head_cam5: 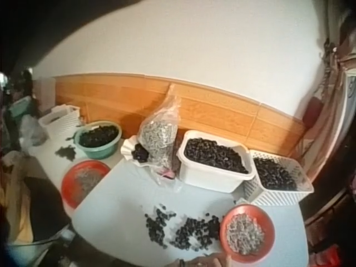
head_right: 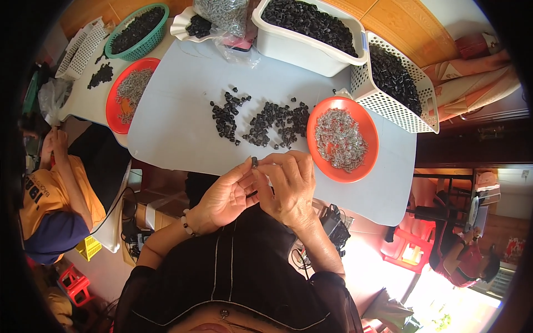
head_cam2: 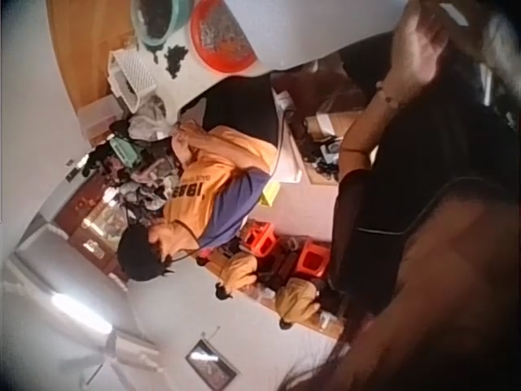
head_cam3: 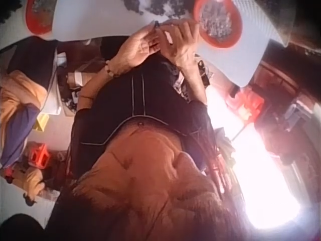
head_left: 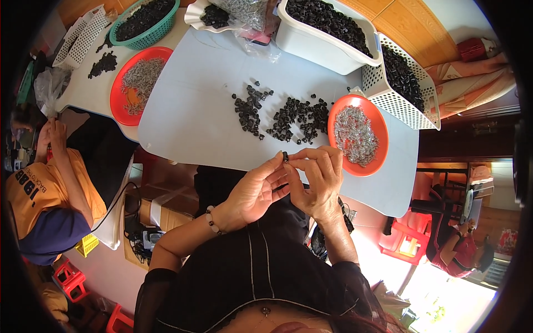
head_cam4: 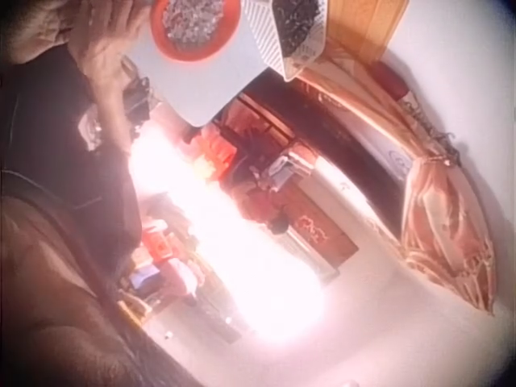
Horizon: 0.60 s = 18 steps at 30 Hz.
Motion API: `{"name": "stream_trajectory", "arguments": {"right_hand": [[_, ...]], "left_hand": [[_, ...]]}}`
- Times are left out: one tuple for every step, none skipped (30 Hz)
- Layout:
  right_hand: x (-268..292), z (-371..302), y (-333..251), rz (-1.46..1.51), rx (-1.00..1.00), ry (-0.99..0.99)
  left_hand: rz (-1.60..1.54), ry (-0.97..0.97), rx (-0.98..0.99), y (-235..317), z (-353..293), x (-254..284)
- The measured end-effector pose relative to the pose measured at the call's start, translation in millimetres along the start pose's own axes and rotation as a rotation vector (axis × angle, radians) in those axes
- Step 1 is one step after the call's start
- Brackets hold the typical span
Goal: The person assembles small components by repeatedly picking up plastic pieces and metal pins from trays on the table and pressing them together by hand.
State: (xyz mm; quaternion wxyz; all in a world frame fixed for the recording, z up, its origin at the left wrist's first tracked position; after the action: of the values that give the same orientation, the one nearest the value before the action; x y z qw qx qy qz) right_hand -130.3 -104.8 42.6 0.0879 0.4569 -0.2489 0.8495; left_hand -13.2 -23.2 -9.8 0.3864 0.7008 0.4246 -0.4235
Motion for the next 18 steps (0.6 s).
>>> {"name": "stream_trajectory", "arguments": {"right_hand": [[-1.8, 0.4, -0.3, -0.001, 0.001, -0.001], [-3.6, 0.5, 0.0, 0.012, -0.015, 0.004], [-5.4, 0.5, 0.3, 0.025, -0.029, 0.008], [-6.6, 0.6, 0.1, 0.025, -0.029, 0.006], [-7.6, 0.6, -0.1, 0.024, -0.030, 0.010], [-8.4, 0.8, -0.6, 0.025, -0.031, 0.013], [-8.7, 1.2, -1.4, 0.025, -0.031, 0.011], [-8.7, 1.8, -2.3, 0.025, -0.037, -0.001], [-8.8, 2.2, -2.9, 0.026, -0.043, -0.013], [-9.0, 2.9, -3.2, 0.027, -0.042, -0.015], [-9.3, 3.8, -3.1, 0.026, -0.046, -0.015], [-9.2, 4.7, -2.7, 0.022, -0.050, -0.014], [-10.0, 4.9, -1.6, 0.022, -0.050, -0.015], [-11.1, 4.3, 0.4, 0.067, -0.049, -0.005], [-11.9, 3.9, 2.0, 0.113, -0.047, 0.006], [-11.3, 3.8, 2.6, 0.113, -0.046, 0.004], [-10.6, 3.8, 3.3, 0.133, -0.048, -0.023], [-10.3, 3.7, 4.1, 0.153, -0.049, -0.051]], "left_hand": [[0.016, -0.010, -0.026, 0.2, 0.3, 1.2], [0.015, -0.010, -0.026, 0.1, 0.3, 1.3], [0.019, -0.009, -0.044, 0.2, 0.6, 1.3], [0.024, -0.007, -0.062, 0.2, 0.9, 1.3], [0.022, -0.006, -0.062, -0.5, 1.1, 1.4], [0.035, 0.008, -0.065, -1.3, 0.8, 1.9], [0.048, 0.021, -0.068, -2.2, 0.6, 2.5], [0.046, 0.022, -0.069, -3.4, 0.8, 3.3], [0.043, 0.035, -0.072, -4.6, 1.3, 4.7], [0.039, 0.048, -0.075, -5.2, 1.3, 5.8], [0.037, 0.050, -0.076, -4.8, 0.7, 6.4], [0.033, 0.040, -0.084, -3.8, 0.4, 6.1], [0.030, 0.029, -0.093, -2.7, 0.2, 5.3], [0.028, 0.029, -0.093, -2.0, -0.4, 2.7], [0.037, 0.041, -0.090, -0.7, -1.5, -1.4], [0.047, 0.054, -0.087, 0.2, -2.1, -3.6], [0.045, 0.054, -0.087, 0.8, -2.3, -3.7], [0.046, 0.051, -0.083, 1.1, -3.0, -3.6]]}}
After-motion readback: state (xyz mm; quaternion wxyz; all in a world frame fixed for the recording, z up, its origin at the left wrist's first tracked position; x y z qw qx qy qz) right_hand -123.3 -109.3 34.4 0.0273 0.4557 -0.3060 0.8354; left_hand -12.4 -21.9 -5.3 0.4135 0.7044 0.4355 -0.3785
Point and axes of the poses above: each hand's wrist, its own z-axis towards the middle knuckle, its own x-axis out of the back of the hand, y = z × x, the point moved 2 cm from there along z, towards the middle knuckle, and after that the axes turned 11 degrees about -y, right-handed, at the moved point
